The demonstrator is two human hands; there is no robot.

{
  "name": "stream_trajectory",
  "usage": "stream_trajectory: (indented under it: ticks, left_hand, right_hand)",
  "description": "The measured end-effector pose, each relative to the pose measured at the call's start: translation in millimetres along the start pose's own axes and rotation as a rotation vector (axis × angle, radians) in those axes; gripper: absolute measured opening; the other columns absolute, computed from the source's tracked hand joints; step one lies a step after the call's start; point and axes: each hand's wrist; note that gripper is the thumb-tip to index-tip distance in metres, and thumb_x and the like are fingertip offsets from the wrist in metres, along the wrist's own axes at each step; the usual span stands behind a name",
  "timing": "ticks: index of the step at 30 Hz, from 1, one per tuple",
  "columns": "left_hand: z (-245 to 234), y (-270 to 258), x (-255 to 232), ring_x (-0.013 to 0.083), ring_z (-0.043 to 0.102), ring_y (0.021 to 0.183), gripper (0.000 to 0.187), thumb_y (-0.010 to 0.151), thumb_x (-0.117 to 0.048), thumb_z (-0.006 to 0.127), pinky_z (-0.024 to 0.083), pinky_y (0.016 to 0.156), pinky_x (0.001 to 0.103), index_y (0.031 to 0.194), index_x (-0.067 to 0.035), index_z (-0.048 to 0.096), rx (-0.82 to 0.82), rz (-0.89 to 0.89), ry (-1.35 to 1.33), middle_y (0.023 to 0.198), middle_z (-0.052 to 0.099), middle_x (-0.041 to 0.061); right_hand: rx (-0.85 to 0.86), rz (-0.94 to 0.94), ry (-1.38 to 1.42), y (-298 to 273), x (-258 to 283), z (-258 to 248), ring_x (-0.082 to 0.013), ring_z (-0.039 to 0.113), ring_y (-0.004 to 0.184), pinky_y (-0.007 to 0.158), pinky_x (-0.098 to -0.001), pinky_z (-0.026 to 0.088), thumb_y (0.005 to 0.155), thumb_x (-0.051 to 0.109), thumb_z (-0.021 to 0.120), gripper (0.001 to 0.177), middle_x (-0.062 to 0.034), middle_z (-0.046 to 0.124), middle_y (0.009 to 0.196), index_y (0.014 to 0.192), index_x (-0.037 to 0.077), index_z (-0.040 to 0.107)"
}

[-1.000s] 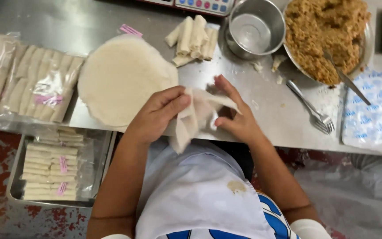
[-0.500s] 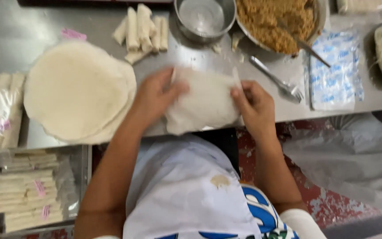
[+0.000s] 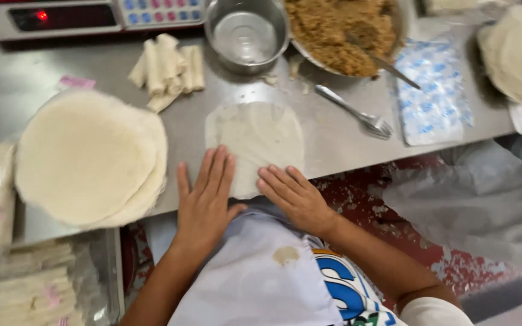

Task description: The person places filling onto wrappers, rolls them into spring rolls, and packs the finished rolls into plastic bags by hand on a stainless steel table.

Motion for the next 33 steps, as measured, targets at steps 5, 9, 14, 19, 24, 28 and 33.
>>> stream_trajectory:
  ticks: [5, 9, 14, 19, 24, 28, 33]
  left_hand:
    - [8, 0, -1, 0.0307, 0.03, 0.156, 0.088, 0.089, -0.061, 0.058, 0.01, 0.123, 0.067, 0.157, -0.008, 0.043, -0.157, 0.029, 0.038, 0.166, 0.039, 0.015]
    - [24, -3, 1, 0.0348, 0.047, 0.145, 0.06, 0.103, -0.057, 0.046, 0.023, 0.118, 0.072, 0.146, -0.018, 0.06, -0.365, 0.142, 0.008, 0.157, 0.052, 0.015]
    - [1, 14, -11, 0.028, 0.066, 0.123, 0.016, 0.102, -0.014, 0.064, 0.037, 0.114, 0.064, 0.113, -0.01, 0.074, -0.463, 0.302, -0.217, 0.128, 0.071, 0.01]
    - [-7, 35, 1, 0.0267, 0.067, 0.111, 0.011, 0.101, -0.008, 0.062, 0.04, 0.114, 0.054, 0.109, -0.007, 0.069, -0.374, 0.313, -0.492, 0.119, 0.07, 0.008]
    - [-68, 60, 0, 0.0238, 0.062, 0.073, 0.009, 0.099, -0.009, 0.066, 0.048, 0.07, 0.036, 0.104, -0.002, 0.068, -0.464, 0.311, -0.767, 0.086, 0.068, 0.009]
    - [-97, 56, 17, 0.0281, 0.072, 0.096, 0.07, 0.099, -0.067, 0.045, 0.055, 0.092, 0.039, 0.109, -0.002, 0.072, -0.255, 0.291, -1.201, 0.104, 0.075, 0.012]
    - [-59, 85, 47, 0.0095, 0.058, 0.12, 0.098, 0.066, -0.037, 0.088, 0.038, 0.102, 0.025, 0.151, -0.008, 0.048, 0.295, -0.002, -1.409, 0.121, 0.065, -0.004]
  right_hand:
    - [-0.15, 0.073, -0.097, -26, -10, -4, -0.0247, 0.063, 0.13, 0.118, -0.0474, 0.037, 0.104, 0.012, 0.056, 0.035, -0.0077, 0.065, 0.143, 0.138, 0.013, 0.067]
    - [-0.212, 0.169, -0.149, -41, -10, -4, -0.0239, 0.067, 0.123, 0.116, -0.0537, 0.038, 0.098, 0.02, 0.069, 0.034, -0.0058, 0.069, 0.138, 0.131, 0.016, 0.071]
    - [-0.174, 0.208, -0.088, -20, -16, -25, -0.0265, 0.068, 0.11, 0.108, -0.0496, 0.039, 0.097, 0.028, 0.072, 0.023, -0.0083, 0.071, 0.122, 0.115, 0.013, 0.073]
    - [-0.164, 0.169, 0.072, 18, -22, -49, -0.0227, 0.063, 0.092, 0.091, -0.04, 0.042, 0.1, 0.01, 0.07, 0.005, -0.0076, 0.069, 0.102, 0.103, 0.006, 0.068]
    - [-0.217, 0.205, 0.171, 59, -35, -87, -0.0285, 0.065, 0.088, 0.08, -0.039, 0.05, 0.103, -0.001, 0.058, 0.016, -0.0143, 0.069, 0.1, 0.112, 0.001, 0.072]
    - [-0.213, 0.09, 0.291, 111, -31, -121, -0.0253, 0.067, 0.088, 0.084, -0.0382, 0.053, 0.101, -0.007, 0.055, 0.019, -0.0148, 0.073, 0.101, 0.099, 0.0, 0.072]
    - [0.136, -0.048, 1.021, 142, -31, -120, -0.0381, 0.069, 0.113, 0.098, -0.0477, 0.059, 0.109, 0.004, 0.046, 0.021, -0.0168, 0.065, 0.127, 0.112, 0.003, 0.066]
Point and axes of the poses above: each hand's wrist, its own y-axis towards the middle knuckle, its own z-axis out of the palm, x = y × z
